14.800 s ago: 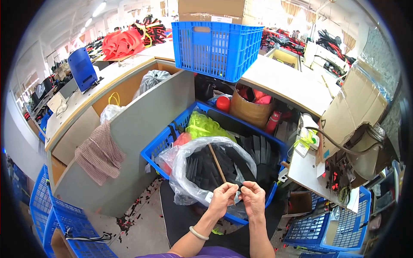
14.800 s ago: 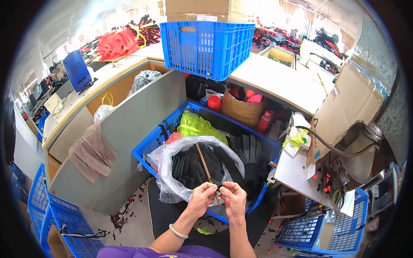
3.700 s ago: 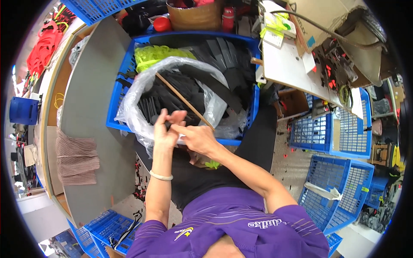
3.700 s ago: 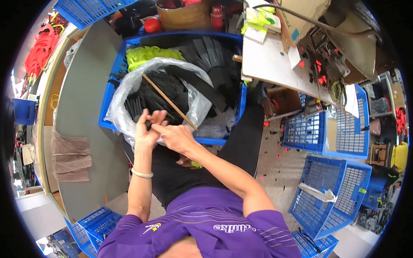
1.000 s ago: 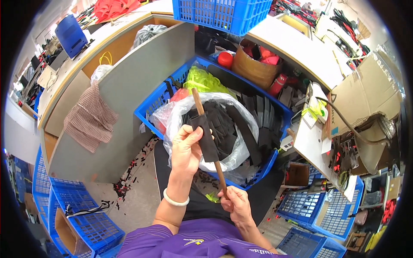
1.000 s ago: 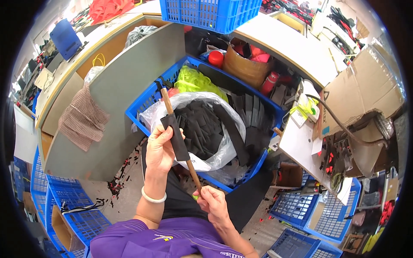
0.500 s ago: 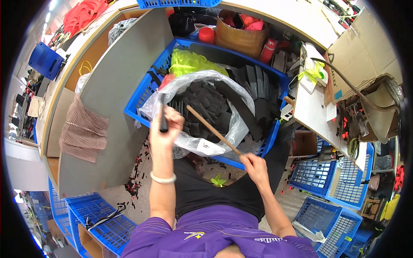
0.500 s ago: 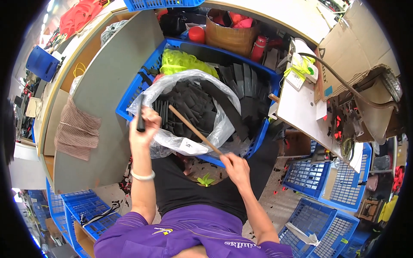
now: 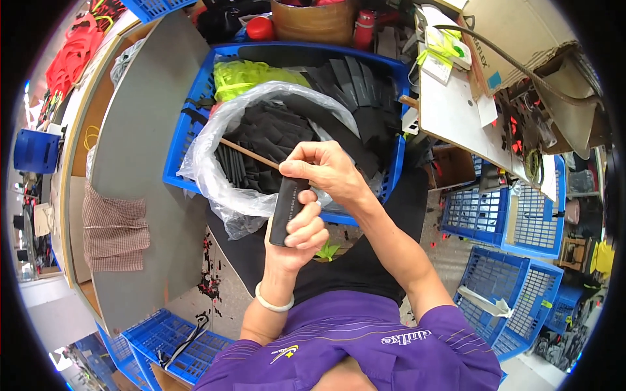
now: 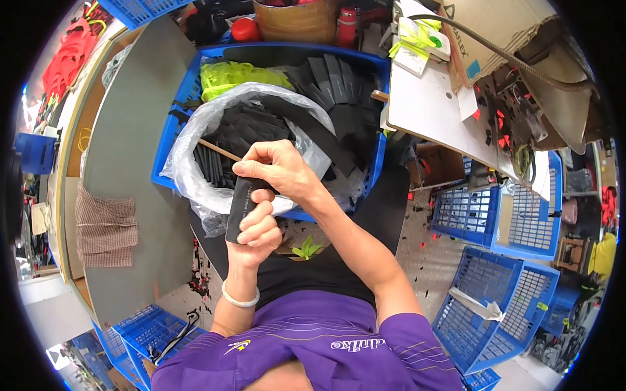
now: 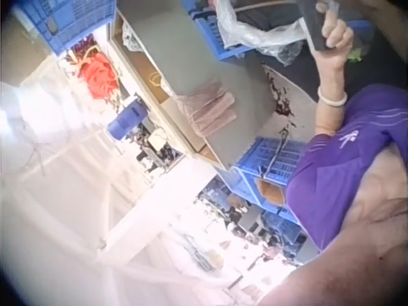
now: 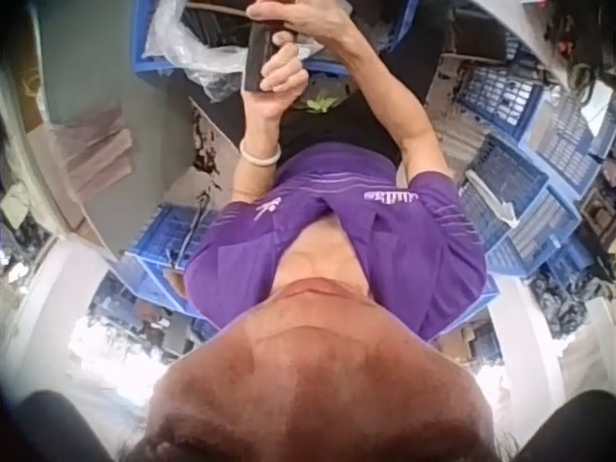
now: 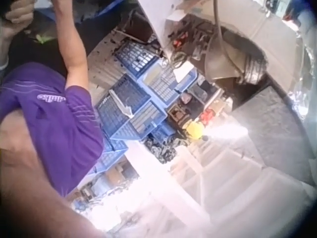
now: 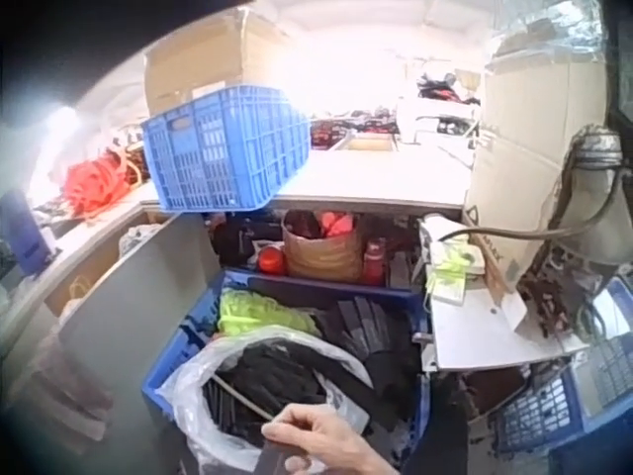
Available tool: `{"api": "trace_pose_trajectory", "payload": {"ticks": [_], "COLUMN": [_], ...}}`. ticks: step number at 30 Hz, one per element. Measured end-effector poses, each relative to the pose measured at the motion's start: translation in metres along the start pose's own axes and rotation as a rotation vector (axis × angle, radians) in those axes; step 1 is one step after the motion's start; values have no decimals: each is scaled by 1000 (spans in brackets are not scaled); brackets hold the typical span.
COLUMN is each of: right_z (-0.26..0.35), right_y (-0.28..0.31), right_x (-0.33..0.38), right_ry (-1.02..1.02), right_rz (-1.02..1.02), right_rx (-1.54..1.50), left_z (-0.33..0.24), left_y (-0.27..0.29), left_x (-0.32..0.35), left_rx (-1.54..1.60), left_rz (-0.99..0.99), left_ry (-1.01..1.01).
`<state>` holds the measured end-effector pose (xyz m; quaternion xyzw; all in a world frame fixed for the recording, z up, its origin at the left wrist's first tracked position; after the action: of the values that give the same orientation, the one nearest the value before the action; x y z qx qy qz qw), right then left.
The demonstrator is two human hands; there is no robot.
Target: Assembling black foam components by inserting a wooden rod into them and inspecting the parts at a factory workstation.
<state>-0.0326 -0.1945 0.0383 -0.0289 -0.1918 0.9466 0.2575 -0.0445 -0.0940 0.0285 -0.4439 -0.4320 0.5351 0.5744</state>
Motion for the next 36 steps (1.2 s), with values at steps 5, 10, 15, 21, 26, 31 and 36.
{"api": "trace_pose_trajectory", "payload": {"ticks": [5,10,15,21,26,31,36], "right_z": [-2,-25,-65,-71,-112,-111,-108], "right_y": [21,34,41,135,157,146,147], "right_x": [2,4,1,-14,-24,-28,-36], "right_ry": [-20,-43,-138,386,406,558,570], "right_rz": [-1,49,47,-795,-589,-502,-560], "right_rx": [91,234,80,1282,1634,1705,1694], "left_z": [-26,-30,-37,-59,-58,-56,-56], "left_y": [20,36,58,80,86,102,99], "left_x": [7,18,25,22,16,16,7], "left_rx": [-887,-1343,-1199,-917,-817,-727,-737], "left_rz": [-230,-444,-495,-630,-651,-691,-702], "left_ry": [-53,129,153,-116,-192,-219,-275]}}
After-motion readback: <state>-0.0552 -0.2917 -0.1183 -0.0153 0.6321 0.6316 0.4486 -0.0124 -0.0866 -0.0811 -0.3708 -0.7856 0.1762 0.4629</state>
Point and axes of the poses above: each hand's wrist, its own x-axis away from the middle knuckle, its own y-axis out of the back of the hand, z = x × y, the point moved 7 cm from there along -x, towards the middle knuckle, and after that the axes turned 6 degrees about -x, right-handed, at the moved point
